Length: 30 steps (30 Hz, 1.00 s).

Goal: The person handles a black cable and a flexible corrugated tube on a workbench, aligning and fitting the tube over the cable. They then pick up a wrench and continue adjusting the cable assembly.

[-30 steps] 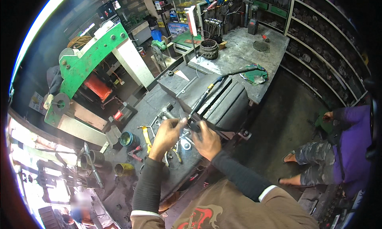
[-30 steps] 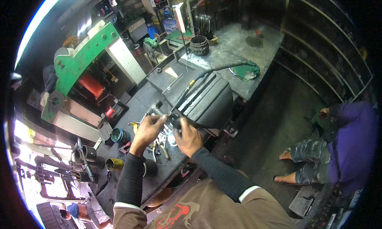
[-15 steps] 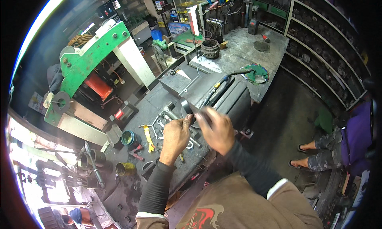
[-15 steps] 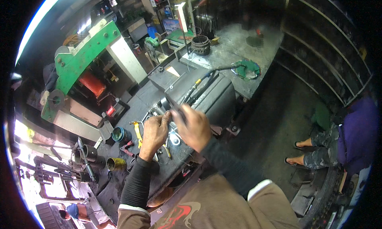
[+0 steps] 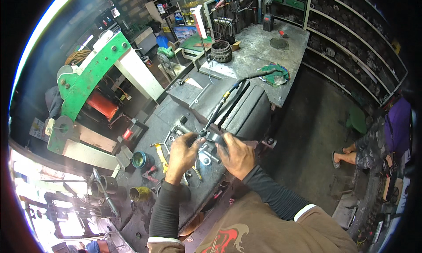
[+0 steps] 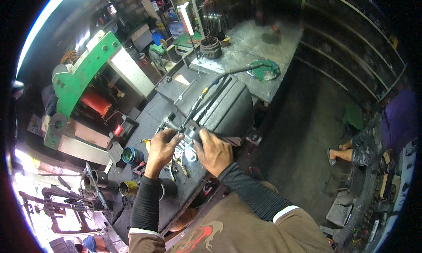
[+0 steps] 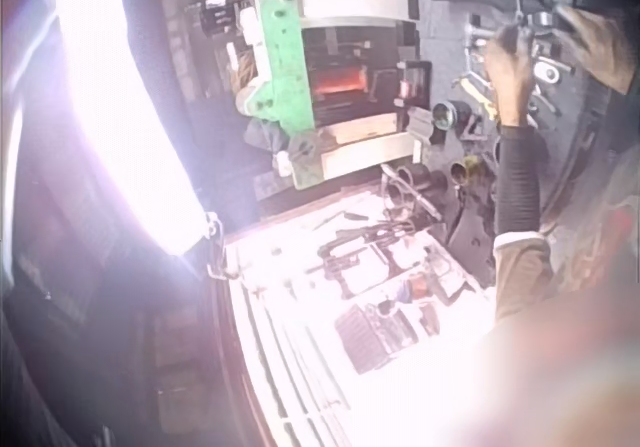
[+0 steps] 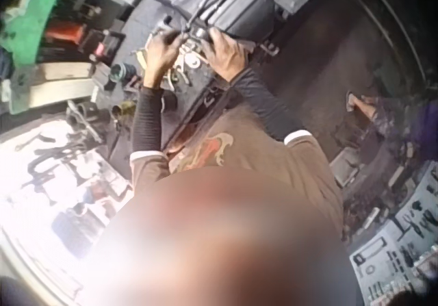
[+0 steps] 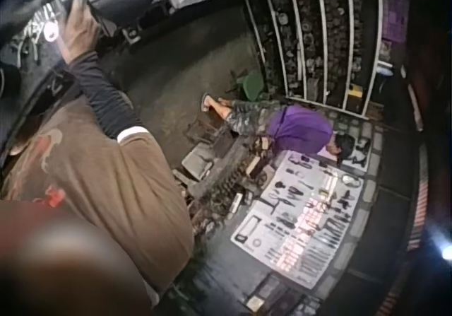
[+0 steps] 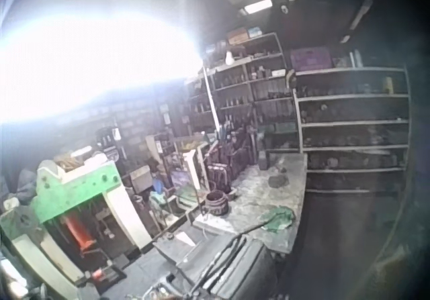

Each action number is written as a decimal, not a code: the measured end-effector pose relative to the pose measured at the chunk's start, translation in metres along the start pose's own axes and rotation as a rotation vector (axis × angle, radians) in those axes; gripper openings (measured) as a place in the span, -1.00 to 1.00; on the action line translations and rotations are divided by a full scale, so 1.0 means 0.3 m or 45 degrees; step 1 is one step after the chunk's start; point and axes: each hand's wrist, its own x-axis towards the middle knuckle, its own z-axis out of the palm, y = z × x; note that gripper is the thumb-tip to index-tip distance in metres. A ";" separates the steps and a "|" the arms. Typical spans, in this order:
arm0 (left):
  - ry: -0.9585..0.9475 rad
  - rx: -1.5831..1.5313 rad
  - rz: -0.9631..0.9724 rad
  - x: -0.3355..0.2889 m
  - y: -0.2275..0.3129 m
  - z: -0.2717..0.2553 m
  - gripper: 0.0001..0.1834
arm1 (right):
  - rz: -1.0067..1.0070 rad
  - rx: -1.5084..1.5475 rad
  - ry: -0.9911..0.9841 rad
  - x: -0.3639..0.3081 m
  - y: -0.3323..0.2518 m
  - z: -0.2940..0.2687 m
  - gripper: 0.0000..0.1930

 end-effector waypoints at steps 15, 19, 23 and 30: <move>-0.066 -0.092 -0.274 0.047 0.046 -0.021 -0.41 | 0.025 0.533 0.034 -0.005 0.018 0.105 -0.44; -0.194 -0.375 -0.410 0.019 0.032 -0.049 -0.43 | -0.032 0.269 -0.031 0.032 0.063 0.227 -0.60; -0.239 -0.298 -0.310 -0.008 0.008 -0.042 -0.45 | -0.079 0.145 -0.019 -0.006 0.058 0.139 -0.69; -0.314 -0.425 -0.120 -0.047 -0.044 0.016 -0.57 | -0.088 0.108 -0.136 0.015 -0.062 -0.109 -0.70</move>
